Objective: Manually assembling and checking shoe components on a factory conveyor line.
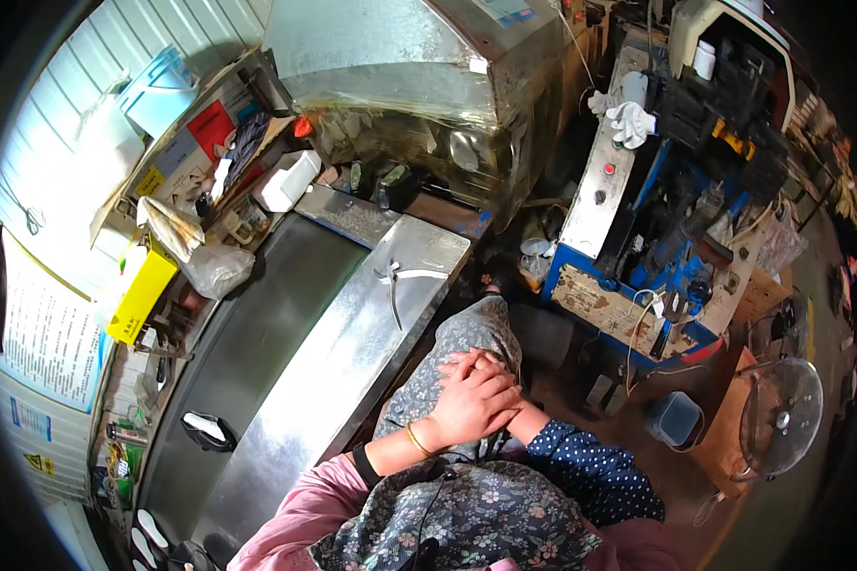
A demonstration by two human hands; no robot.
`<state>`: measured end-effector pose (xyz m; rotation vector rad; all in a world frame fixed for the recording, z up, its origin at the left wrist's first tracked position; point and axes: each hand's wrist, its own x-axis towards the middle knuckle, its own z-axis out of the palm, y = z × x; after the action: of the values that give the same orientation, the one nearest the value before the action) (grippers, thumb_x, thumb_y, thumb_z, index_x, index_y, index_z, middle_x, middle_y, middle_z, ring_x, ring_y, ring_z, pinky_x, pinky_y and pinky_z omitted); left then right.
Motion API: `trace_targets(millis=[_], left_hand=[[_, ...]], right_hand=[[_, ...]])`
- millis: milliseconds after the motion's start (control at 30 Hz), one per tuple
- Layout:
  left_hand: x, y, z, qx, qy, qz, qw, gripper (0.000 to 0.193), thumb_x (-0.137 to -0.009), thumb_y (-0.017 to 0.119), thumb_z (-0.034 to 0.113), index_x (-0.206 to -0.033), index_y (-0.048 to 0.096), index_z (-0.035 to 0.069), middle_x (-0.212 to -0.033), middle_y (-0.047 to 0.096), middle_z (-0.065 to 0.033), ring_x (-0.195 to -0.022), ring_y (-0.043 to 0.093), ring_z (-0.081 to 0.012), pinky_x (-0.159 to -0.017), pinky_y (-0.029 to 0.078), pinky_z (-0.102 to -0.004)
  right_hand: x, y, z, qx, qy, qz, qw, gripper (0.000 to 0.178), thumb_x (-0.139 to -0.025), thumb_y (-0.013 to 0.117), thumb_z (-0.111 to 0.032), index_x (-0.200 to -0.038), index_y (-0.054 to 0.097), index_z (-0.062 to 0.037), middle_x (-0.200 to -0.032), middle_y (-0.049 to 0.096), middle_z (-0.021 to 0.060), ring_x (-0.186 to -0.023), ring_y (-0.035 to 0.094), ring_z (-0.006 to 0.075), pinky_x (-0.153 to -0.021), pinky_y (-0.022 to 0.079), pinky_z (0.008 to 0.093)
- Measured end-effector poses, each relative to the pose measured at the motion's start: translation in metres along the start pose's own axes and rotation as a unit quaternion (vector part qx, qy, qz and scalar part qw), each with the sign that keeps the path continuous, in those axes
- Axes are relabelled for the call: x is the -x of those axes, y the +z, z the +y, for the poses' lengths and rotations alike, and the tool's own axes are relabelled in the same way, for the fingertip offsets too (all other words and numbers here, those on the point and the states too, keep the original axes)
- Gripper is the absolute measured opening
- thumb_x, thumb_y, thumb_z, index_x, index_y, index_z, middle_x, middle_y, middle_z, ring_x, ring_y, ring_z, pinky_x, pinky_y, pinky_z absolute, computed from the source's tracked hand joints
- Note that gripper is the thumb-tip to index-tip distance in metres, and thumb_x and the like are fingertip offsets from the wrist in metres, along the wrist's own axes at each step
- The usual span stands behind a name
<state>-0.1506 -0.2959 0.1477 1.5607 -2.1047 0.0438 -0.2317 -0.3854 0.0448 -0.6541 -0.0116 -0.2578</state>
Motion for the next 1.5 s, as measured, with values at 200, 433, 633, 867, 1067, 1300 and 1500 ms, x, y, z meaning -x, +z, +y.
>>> trace_targets(millis=[200, 433, 633, 867, 1067, 1300, 1500], left_hand=[[0.000, 0.005, -0.003, 0.052, 0.022, 0.033, 0.998, 0.036, -0.084, 0.066, 0.033, -0.111, 0.072, 0.010, -0.116, 0.066, -0.0087, -0.119, 0.057, -0.0296, -0.113, 0.030, -0.0530], [0.006, 0.000, -0.015, 0.092, 0.029, 0.021, 0.995, 0.032, -0.087, 0.068, 0.032, -0.110, 0.073, 0.011, -0.118, 0.067, -0.0074, -0.123, 0.056, -0.0287, -0.111, 0.033, -0.0486], [-0.008, 0.008, -0.008, 0.063, 0.024, 0.019, 0.998, 0.029, -0.085, 0.069, 0.032, -0.107, 0.073, 0.014, -0.118, 0.067, -0.0053, -0.119, 0.058, -0.0251, -0.109, 0.034, -0.0482], [0.001, 0.008, -0.009, 0.001, 0.011, 0.040, 0.999, 0.030, -0.080, 0.071, 0.033, -0.099, 0.075, 0.010, -0.108, 0.069, -0.0072, -0.109, 0.062, -0.0270, -0.108, 0.035, -0.0480], [-0.001, 0.001, -0.006, 0.069, 0.013, 0.031, 0.997, 0.029, -0.081, 0.072, 0.032, -0.102, 0.074, 0.011, -0.114, 0.069, -0.0073, -0.116, 0.061, -0.0278, -0.106, 0.037, -0.0483], [0.069, -0.033, -0.039, 0.185, -0.129, 0.157, 0.961, 0.028, -0.087, 0.070, 0.011, -0.114, 0.069, 0.003, -0.125, 0.066, -0.0157, -0.120, 0.060, -0.0324, -0.101, 0.049, -0.0431], [0.226, -0.069, -0.121, 0.109, -0.611, 0.303, 0.723, 0.041, -0.085, 0.069, 0.017, -0.123, 0.062, 0.002, -0.129, 0.061, -0.0210, -0.124, 0.056, -0.0360, -0.107, 0.043, -0.0422]], right_hand=[[0.005, -0.025, 0.003, 0.626, -0.038, -0.036, 0.778, 0.055, -0.101, 0.036, -0.050, -0.145, 0.046, -0.0194, -0.155, 0.041, -0.0019, -0.143, 0.034, 0.0175, -0.122, 0.016, 0.0418], [-0.023, -0.007, 0.004, 0.450, -0.010, -0.059, 0.891, 0.053, -0.103, 0.033, -0.047, -0.140, 0.048, -0.0123, -0.148, 0.046, 0.0043, -0.138, 0.039, 0.0210, -0.119, 0.021, 0.0410], [-0.007, -0.023, -0.001, 0.298, -0.034, 0.015, 0.954, 0.053, -0.104, 0.030, -0.044, -0.135, 0.050, -0.0061, -0.141, 0.051, 0.0096, -0.133, 0.044, 0.0240, -0.116, 0.026, 0.0403], [-0.022, -0.023, 0.032, 0.106, -0.190, 0.161, 0.963, 0.055, -0.106, 0.026, -0.040, -0.130, 0.052, 0.0011, -0.134, 0.056, 0.0157, -0.128, 0.049, 0.0274, -0.113, 0.031, 0.0395], [-0.009, -0.011, 0.029, -0.067, -0.015, 0.019, 0.997, 0.057, -0.107, 0.023, -0.038, -0.126, 0.054, 0.0062, -0.129, 0.060, 0.0201, -0.125, 0.053, 0.0299, -0.111, 0.035, 0.0389], [-0.006, 0.036, -0.034, 0.783, -0.245, 0.004, 0.572, 0.022, -0.082, 0.063, -0.017, -0.100, 0.075, -0.0121, -0.117, 0.071, 0.0055, -0.119, 0.060, 0.0286, -0.110, 0.036, 0.0468], [-0.015, 0.050, -0.035, 0.791, -0.226, -0.026, 0.567, 0.019, -0.085, 0.059, -0.013, -0.097, 0.073, -0.0094, -0.116, 0.071, 0.0073, -0.116, 0.059, 0.0321, -0.108, 0.036, 0.0488]])
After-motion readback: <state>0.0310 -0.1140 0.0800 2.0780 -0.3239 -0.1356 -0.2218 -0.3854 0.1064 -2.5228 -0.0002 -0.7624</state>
